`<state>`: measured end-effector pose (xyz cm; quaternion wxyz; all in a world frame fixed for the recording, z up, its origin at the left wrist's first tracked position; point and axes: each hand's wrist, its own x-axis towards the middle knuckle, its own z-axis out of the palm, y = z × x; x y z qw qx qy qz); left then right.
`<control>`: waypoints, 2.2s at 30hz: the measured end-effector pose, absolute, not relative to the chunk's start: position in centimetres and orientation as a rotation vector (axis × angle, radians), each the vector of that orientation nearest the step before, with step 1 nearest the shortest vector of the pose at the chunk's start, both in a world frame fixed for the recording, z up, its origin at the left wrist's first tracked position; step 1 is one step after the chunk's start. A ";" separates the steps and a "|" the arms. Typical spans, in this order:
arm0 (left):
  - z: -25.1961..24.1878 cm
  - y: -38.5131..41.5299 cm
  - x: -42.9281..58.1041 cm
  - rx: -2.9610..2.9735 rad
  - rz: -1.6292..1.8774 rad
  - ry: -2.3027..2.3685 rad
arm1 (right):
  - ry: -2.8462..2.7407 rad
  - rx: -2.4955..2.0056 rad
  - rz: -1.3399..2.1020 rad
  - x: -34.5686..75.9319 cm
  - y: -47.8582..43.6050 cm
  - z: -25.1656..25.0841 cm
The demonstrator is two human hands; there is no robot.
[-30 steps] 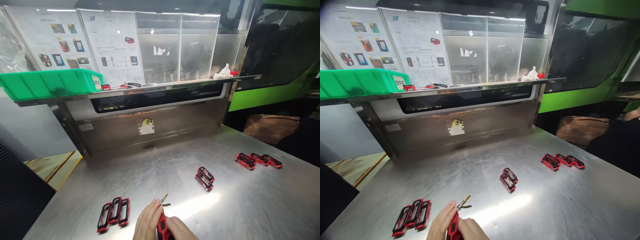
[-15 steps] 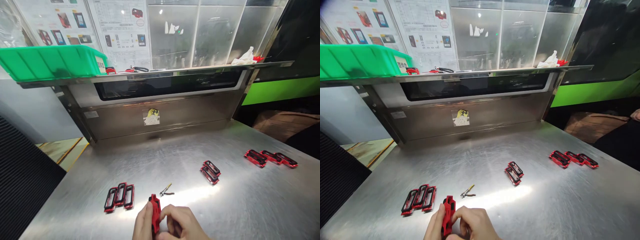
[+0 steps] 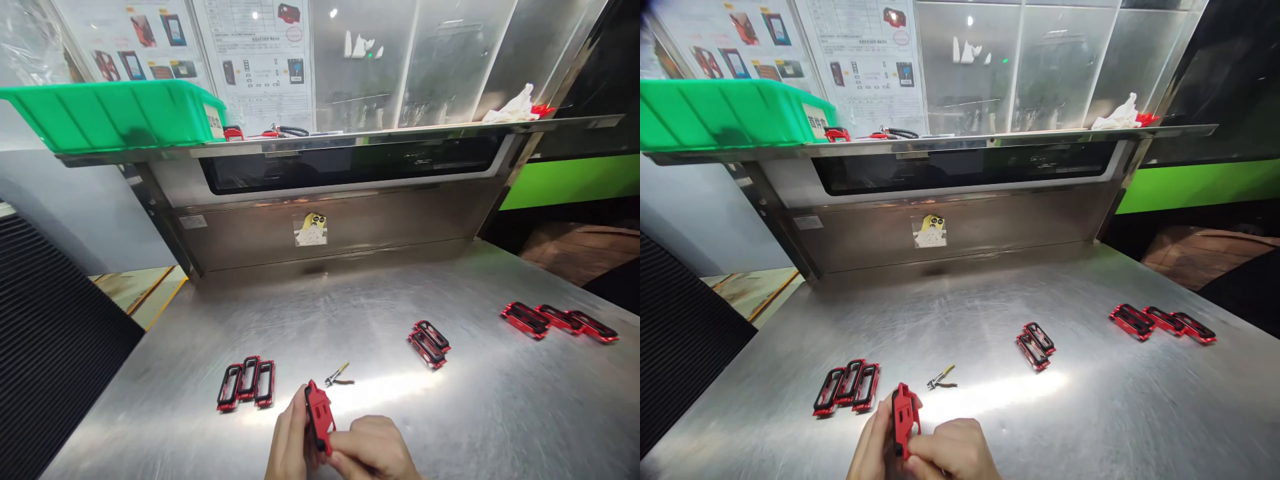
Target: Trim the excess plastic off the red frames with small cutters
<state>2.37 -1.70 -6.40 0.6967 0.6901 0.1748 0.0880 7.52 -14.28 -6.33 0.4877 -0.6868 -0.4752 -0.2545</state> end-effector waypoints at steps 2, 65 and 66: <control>-4.9 -1.7 2.7 1.456 0.076 0.366 | -1.143 -1.652 -0.683 7.5 -14.1 -7.0; -5.6 -0.7 3.0 2.100 0.980 -0.210 | -0.952 -1.510 -0.185 7.2 -16.2 -5.0; -5.4 -0.7 3.0 2.119 0.995 -0.231 | -0.926 -1.496 -0.144 7.1 -16.2 -5.2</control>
